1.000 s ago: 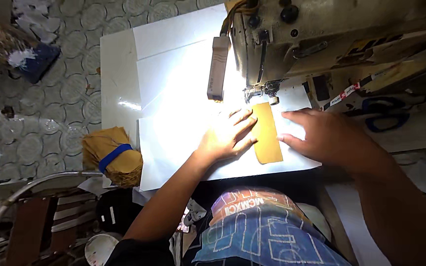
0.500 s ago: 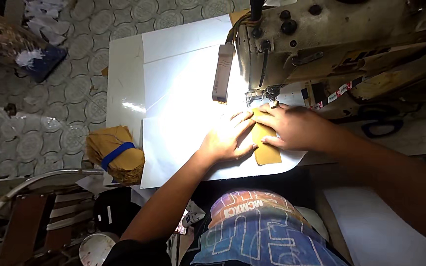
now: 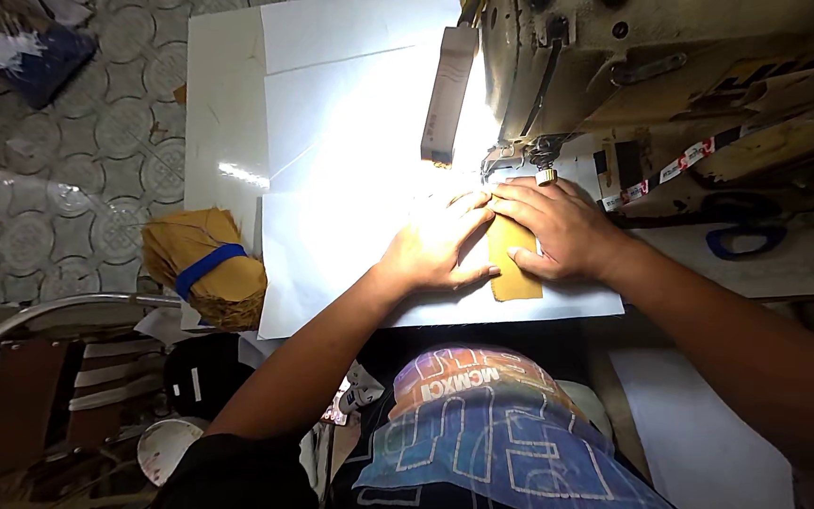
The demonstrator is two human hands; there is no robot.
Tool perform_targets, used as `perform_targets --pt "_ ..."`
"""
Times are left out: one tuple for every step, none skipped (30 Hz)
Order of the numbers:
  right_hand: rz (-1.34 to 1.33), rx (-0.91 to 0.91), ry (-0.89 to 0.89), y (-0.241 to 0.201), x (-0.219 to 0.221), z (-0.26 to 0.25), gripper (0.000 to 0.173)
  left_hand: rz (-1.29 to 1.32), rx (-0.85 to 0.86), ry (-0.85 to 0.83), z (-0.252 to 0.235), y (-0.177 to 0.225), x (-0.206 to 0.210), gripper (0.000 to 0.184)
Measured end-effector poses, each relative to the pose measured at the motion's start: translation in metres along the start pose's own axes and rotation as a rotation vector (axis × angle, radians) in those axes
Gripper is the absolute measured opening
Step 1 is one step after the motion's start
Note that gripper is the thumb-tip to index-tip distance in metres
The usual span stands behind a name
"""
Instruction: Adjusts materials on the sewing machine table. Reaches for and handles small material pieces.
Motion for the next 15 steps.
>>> perform_targets --pt "-0.002 0.005 -0.006 0.0011 0.0004 -0.0006 0.069 0.001 0.005 0.006 -0.0004 -0.0005 0.0004 0.082" --pt "0.000 0.008 -0.010 0.0020 0.0008 -0.0011 0.070 0.003 0.010 0.019 -0.0003 -0.0008 0.0003 0.082" --pt "0.002 0.010 -0.009 0.0025 0.0010 -0.0013 0.070 0.003 0.011 0.025 0.0001 -0.0008 -0.0001 0.082" --pt "0.002 0.015 -0.008 0.0026 0.0012 -0.0014 0.071 0.000 0.011 0.032 0.0007 -0.0002 -0.0006 0.082" --pt "0.002 0.021 -0.008 0.0028 0.0012 -0.0017 0.071 -0.006 0.007 0.037 0.0009 -0.0001 -0.0010 0.081" --pt "0.002 0.027 -0.012 0.0034 0.0014 -0.0020 0.072 -0.009 0.003 0.041 0.0008 -0.0004 -0.0013 0.081" --pt "0.004 0.031 -0.018 0.0042 0.0020 -0.0024 0.074 -0.009 0.002 0.047 0.0005 -0.0008 -0.0017 0.081" --pt "0.009 0.034 -0.019 0.0046 0.0023 -0.0028 0.075 -0.014 0.000 0.054 0.0001 -0.0012 -0.0020 0.080" --pt "0.009 0.041 -0.022 0.0048 0.0022 -0.0033 0.075 -0.017 -0.008 0.044 -0.0004 -0.0018 -0.0021 0.081" --pt "0.002 0.048 -0.027 0.0052 0.0019 -0.0037 0.075 -0.022 -0.019 0.031 -0.0011 -0.0029 -0.0021 0.081" --pt "-0.002 0.054 -0.032 0.0053 0.0011 -0.0043 0.075 -0.029 -0.030 0.015 -0.0016 -0.0040 -0.0017 0.081" --pt "-0.002 0.061 -0.041 0.0054 0.0002 -0.0051 0.075 -0.031 -0.033 0.017 -0.0021 -0.0052 -0.0011 0.082" --pt "-0.001 0.067 -0.046 0.0057 -0.0005 -0.0059 0.075 -0.030 -0.031 0.033 -0.0024 -0.0060 -0.0014 0.081" --pt "0.003 0.071 -0.045 0.0065 -0.0007 -0.0067 0.074 -0.026 -0.025 0.047 -0.0025 -0.0063 -0.0020 0.080" --pt "0.004 0.071 -0.045 0.0072 -0.0010 -0.0075 0.074 -0.022 -0.022 0.053 -0.0026 -0.0063 -0.0028 0.079"
Point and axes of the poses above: each hand's wrist, its own z-axis away from the middle knuckle, its own x-axis out of the palm, y = z × x, the point moved 6 cm from there along -z, towards the middle knuckle, and after that the axes turned 15 degrees about -y, right-handed, at the moved point
